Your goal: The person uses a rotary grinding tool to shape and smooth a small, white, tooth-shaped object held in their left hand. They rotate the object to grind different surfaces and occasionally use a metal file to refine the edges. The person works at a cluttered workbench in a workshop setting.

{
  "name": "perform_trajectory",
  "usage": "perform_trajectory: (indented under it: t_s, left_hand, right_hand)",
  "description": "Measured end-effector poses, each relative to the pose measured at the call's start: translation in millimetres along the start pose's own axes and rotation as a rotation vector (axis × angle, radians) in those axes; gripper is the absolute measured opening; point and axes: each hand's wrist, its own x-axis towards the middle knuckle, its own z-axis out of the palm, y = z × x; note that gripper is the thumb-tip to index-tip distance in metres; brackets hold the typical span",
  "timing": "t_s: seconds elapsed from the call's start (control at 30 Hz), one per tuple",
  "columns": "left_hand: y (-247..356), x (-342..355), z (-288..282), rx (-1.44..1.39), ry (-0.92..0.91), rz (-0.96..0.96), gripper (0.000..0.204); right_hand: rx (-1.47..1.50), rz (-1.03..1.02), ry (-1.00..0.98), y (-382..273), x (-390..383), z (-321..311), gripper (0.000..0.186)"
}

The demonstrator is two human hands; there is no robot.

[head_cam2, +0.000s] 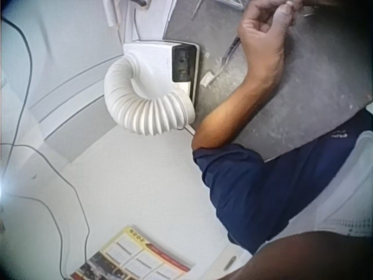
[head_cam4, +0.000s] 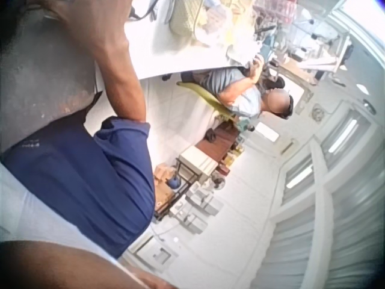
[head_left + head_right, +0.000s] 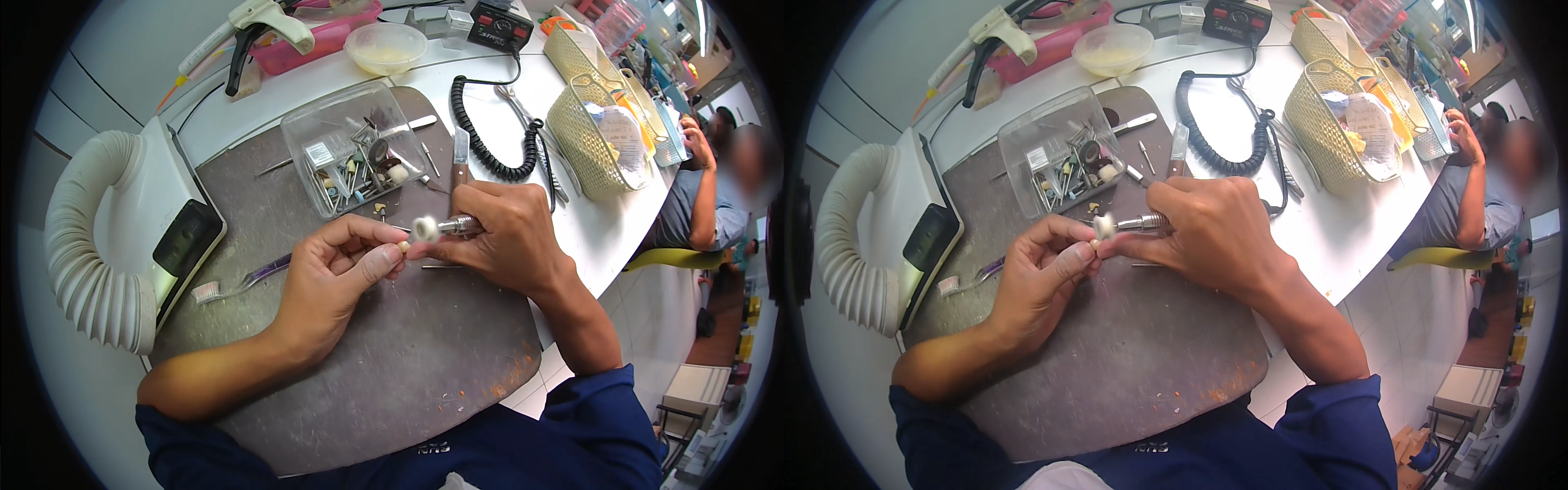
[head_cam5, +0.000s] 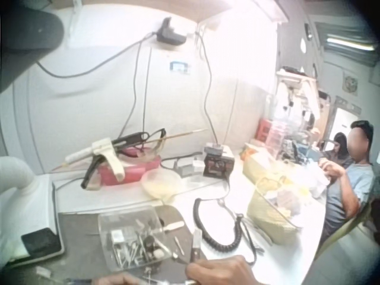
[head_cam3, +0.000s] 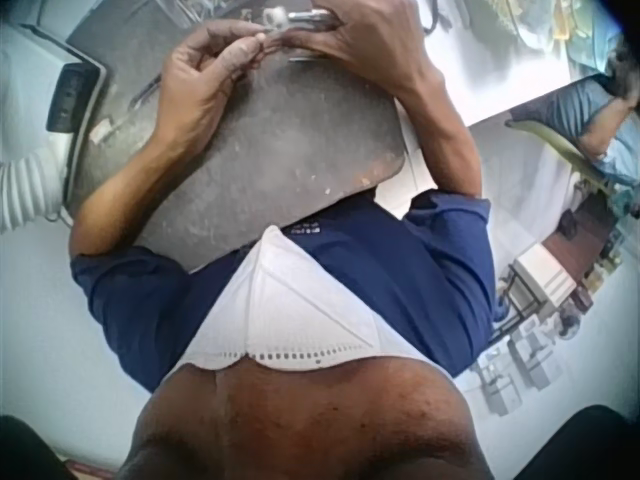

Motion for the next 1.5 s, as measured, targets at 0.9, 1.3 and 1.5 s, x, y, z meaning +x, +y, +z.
perform_trajectory:
  t_s: [0.9, 1.3, 1.5]
  left_hand:
    - [4.0, -0.1, -4.5, -0.016, -0.047, -0.055, 0.013]
    - [-0.7, 1.1, -4.4, -0.026, -0.049, 0.015, 0.009]
    - [-1.6, 1.5, -3.9, -0.032, -0.050, -0.005, 0.009]
  right_hand:
    - [-0.079, 0.016, -0.068, -5.8, -0.5, 3.9, 0.059]
    - [-0.088, 0.014, -0.119, -6.2, -1.6, 4.9, 0.056]
    - [-0.097, -0.014, -0.116, -4.4, -2.4, 6.3, 0.057]
